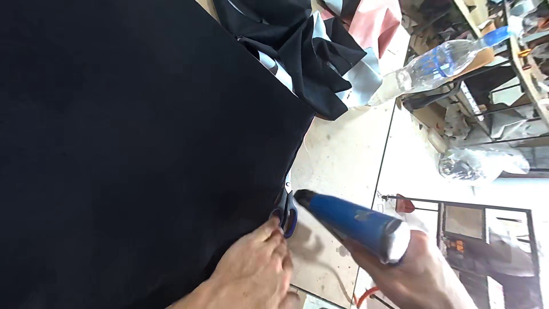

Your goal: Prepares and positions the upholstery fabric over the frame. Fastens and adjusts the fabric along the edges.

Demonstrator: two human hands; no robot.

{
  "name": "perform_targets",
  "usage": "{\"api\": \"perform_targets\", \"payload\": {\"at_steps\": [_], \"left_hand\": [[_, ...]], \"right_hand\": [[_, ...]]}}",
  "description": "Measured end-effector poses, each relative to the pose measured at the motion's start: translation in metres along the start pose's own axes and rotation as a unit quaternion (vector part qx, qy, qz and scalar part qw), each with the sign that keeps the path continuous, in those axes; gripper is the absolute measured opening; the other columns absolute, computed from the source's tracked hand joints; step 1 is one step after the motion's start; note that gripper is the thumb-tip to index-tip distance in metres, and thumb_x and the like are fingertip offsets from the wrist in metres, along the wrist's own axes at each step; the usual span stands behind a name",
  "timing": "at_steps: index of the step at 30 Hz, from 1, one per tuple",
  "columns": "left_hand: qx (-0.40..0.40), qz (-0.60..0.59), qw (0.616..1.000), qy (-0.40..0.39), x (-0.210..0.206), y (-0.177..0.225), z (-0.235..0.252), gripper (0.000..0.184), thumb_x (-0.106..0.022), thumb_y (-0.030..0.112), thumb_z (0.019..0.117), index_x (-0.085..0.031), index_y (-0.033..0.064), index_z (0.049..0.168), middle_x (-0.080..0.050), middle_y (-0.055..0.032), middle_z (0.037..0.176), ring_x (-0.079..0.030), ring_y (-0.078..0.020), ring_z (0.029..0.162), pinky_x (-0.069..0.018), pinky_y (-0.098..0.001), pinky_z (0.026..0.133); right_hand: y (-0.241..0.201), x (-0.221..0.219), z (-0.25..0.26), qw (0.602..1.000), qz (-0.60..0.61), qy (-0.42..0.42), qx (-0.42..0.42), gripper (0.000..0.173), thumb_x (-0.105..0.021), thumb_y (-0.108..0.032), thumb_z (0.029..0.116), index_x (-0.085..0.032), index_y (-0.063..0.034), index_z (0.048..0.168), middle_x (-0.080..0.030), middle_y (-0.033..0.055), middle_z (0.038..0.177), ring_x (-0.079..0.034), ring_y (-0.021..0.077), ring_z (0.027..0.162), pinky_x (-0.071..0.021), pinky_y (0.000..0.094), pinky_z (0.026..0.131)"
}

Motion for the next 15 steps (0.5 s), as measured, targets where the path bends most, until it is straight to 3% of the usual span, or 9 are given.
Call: {"api": "perform_targets", "payload": {"at_steps": [1,3,5,7,10,13,14,15], "left_hand": [[-0.014,-0.031,0.996,0.082,0.011,0.017,-0.018,0.040,-0.050,0.042,0.1047,-0.072,0.0101,0.114,-0.073,-0.0079,0.120,-0.061,-0.0240,0.129,-0.0375,-0.0442,0.121],[-0.030,-0.062,0.973,0.219,0.031,0.046,-0.064,0.022,-0.055,0.023,0.1055,-0.075,0.0149,0.104,-0.075,-0.0004,0.103,-0.068,-0.0167,0.114,-0.0491,-0.0390,0.110],[0.042,-0.046,0.943,0.326,0.051,0.047,-0.109,0.018,-0.059,0.016,0.1021,-0.075,0.0127,0.108,-0.076,-0.0028,0.107,-0.069,-0.0195,0.114,-0.0528,-0.0405,0.105],[0.169,-0.001,0.902,0.396,0.067,0.028,-0.144,0.024,-0.056,0.019,0.1004,-0.074,0.0100,0.115,-0.076,-0.0083,0.116,-0.067,-0.0252,0.120,-0.0524,-0.0444,0.105],[0.316,0.046,0.873,0.369,0.074,0.002,-0.155,0.046,-0.044,0.040,0.1069,-0.067,0.0112,0.136,-0.065,-0.0085,0.141,-0.054,-0.0259,0.139,-0.0440,-0.0475,0.115],[0.365,0.081,0.878,0.297,0.075,0.001,-0.127,0.065,-0.041,0.057,0.1043,-0.053,0.0137,0.151,-0.047,-0.0058,0.159,-0.035,-0.0235,0.152,-0.0299,-0.0520,0.124],[0.374,0.111,0.870,0.301,0.077,0.005,-0.121,0.064,-0.047,0.059,0.1012,-0.058,0.0158,0.147,-0.052,-0.0044,0.155,-0.041,-0.0229,0.149,-0.0341,-0.0519,0.122],[0.382,0.154,0.853,0.322,0.081,0.012,-0.119,0.058,-0.056,0.058,0.0969,-0.066,0.0182,0.138,-0.063,-0.0035,0.145,-0.053,-0.0232,0.140,-0.0440,-0.0502,0.114]], "right_hand": [[0.013,0.005,-0.008,0.999,-0.003,0.015,-0.032,0.034,-0.075,-0.050,0.0802,-0.072,-0.0200,0.094,-0.068,-0.0103,0.078,-0.067,0.0033,0.069,-0.0578,0.0345,0.056],[0.037,0.011,-0.021,0.995,-0.024,0.039,-0.085,0.037,-0.073,-0.054,0.0805,-0.071,-0.0193,0.094,-0.066,-0.0081,0.073,-0.065,0.0074,0.063,-0.0553,0.0385,0.051],[0.053,0.011,-0.026,0.989,-0.077,0.054,-0.112,0.040,-0.068,-0.056,0.0806,-0.071,-0.0177,0.094,-0.063,-0.0035,0.068,-0.064,0.0154,0.059,-0.0504,0.0455,0.048],[0.064,0.006,-0.020,0.983,-0.139,0.063,-0.107,0.042,-0.064,-0.053,0.0828,-0.072,-0.0156,0.100,-0.062,0.0040,0.066,-0.064,0.0276,0.060,-0.0466,0.0545,0.048],[0.086,-0.019,0.001,0.982,-0.158,0.036,-0.098,0.043,-0.069,-0.040,0.0884,-0.070,-0.0139,0.122,-0.069,0.0142,0.074,-0.069,0.0408,0.070,-0.0495,0.0641,0.056],[0.103,-0.035,0.010,0.984,-0.144,0.018,-0.104,0.042,-0.072,-0.037,0.0895,-0.068,-0.0148,0.125,-0.070,0.0161,0.076,-0.069,0.0422,0.073,-0.0503,0.0652,0.059],[0.103,-0.034,0.008,0.984,-0.139,0.019,-0.107,0.041,-0.072,-0.037,0.0894,-0.068,-0.0161,0.124,-0.069,0.0149,0.075,-0.069,0.0412,0.072,-0.0499,0.0644,0.059],[0.102,-0.033,0.005,0.985,-0.132,0.023,-0.108,0.040,-0.071,-0.037,0.0889,-0.069,-0.0173,0.123,-0.069,0.0136,0.073,-0.069,0.0399,0.071,-0.0497,0.0634,0.057]]}}
Point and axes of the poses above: each hand's wrist, its own z-axis towards the middle knuckle, its own x-axis out of the back of the hand, y = z × x, the point moved 10 cm from there along z, towards the middle knuckle
